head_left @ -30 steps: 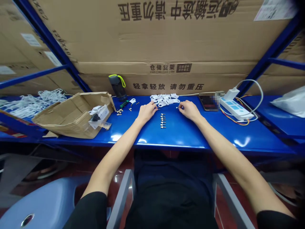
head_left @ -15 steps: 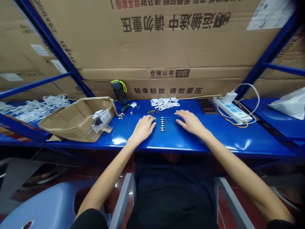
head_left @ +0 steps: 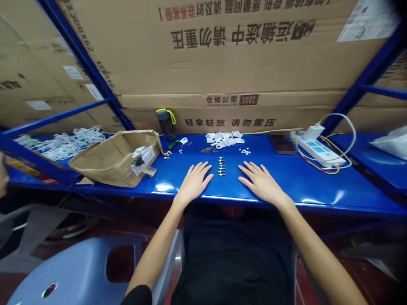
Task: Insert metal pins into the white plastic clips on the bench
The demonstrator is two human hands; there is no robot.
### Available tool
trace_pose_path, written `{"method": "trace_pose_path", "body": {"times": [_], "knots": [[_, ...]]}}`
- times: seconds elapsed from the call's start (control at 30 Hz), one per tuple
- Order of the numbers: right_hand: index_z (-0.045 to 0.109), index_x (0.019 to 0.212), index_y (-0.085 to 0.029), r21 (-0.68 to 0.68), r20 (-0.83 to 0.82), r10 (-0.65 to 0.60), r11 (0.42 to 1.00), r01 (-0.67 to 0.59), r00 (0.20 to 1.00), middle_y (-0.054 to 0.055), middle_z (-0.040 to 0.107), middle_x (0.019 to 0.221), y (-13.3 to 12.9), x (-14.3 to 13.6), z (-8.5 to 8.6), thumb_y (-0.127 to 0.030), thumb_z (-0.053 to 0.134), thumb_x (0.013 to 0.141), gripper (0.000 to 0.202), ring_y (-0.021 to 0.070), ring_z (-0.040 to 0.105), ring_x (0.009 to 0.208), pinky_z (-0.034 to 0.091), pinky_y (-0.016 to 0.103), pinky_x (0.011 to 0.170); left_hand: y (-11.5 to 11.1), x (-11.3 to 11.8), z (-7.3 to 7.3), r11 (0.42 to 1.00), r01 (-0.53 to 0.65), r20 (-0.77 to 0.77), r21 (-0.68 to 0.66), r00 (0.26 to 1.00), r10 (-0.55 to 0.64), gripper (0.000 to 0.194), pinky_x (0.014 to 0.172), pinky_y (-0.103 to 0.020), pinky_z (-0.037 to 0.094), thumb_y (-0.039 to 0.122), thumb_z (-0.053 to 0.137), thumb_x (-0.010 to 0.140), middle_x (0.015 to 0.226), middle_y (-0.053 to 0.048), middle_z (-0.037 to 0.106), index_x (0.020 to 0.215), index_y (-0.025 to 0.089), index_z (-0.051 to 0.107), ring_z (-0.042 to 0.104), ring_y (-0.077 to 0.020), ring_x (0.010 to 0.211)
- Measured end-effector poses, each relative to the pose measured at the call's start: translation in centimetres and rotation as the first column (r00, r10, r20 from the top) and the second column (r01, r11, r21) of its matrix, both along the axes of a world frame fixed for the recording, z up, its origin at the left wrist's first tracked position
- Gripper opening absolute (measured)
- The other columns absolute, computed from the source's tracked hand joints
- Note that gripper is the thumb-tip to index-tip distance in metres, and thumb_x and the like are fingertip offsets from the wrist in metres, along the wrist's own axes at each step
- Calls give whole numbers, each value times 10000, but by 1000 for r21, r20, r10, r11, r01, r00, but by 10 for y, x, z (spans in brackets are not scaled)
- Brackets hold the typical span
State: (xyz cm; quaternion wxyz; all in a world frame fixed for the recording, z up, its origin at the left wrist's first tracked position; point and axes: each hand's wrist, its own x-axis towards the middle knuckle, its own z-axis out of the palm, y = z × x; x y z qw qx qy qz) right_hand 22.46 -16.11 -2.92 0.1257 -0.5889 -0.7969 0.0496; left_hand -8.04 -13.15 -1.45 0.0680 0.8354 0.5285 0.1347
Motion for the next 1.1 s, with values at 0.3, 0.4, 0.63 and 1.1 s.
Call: {"method": "trace_pose_path", "body": {"times": [0.3,0.4,0.63,1.1], "knots": [[538,1664,-270,51,-4,24,998,-24,1000,106,419,1771,-2,-2,5,-610,352,1144,648,367,341,1668,260,661,1348,-4,-3,-3,999,6,49,36,999,-8,515,1389,-582,260,517,423,1156,1707,-57,519,1575,282,606,397,-303,1646],[544,1658,-279,50,-5,20,999,-20,1000,104,425,1769,-2,-3,5,-613,353,1144,642,367,345,1666,265,660,1346,-5,-4,-4,999,12,56,38,998,-14,511,1387,-586,268,524,427,1154,1702,-55,526,1570,291,611,404,-304,1642],[538,1662,-266,46,-8,27,999,-27,1000,105,424,1769,-3,-3,7,-601,365,1147,638,366,343,1667,260,664,1348,-5,-3,-3,999,0,39,40,999,-2,494,1387,-576,271,503,453,1149,1705,-49,523,1566,292,614,407,-303,1641],[642,1571,-271,92,55,103,990,-108,993,113,581,1661,8,10,20,-562,441,1133,562,367,559,1516,459,579,1237,0,-4,1,995,37,46,94,998,-42,443,1309,-544,376,481,472,1143,1629,-66,604,1495,285,658,512,-309,1547]]}}
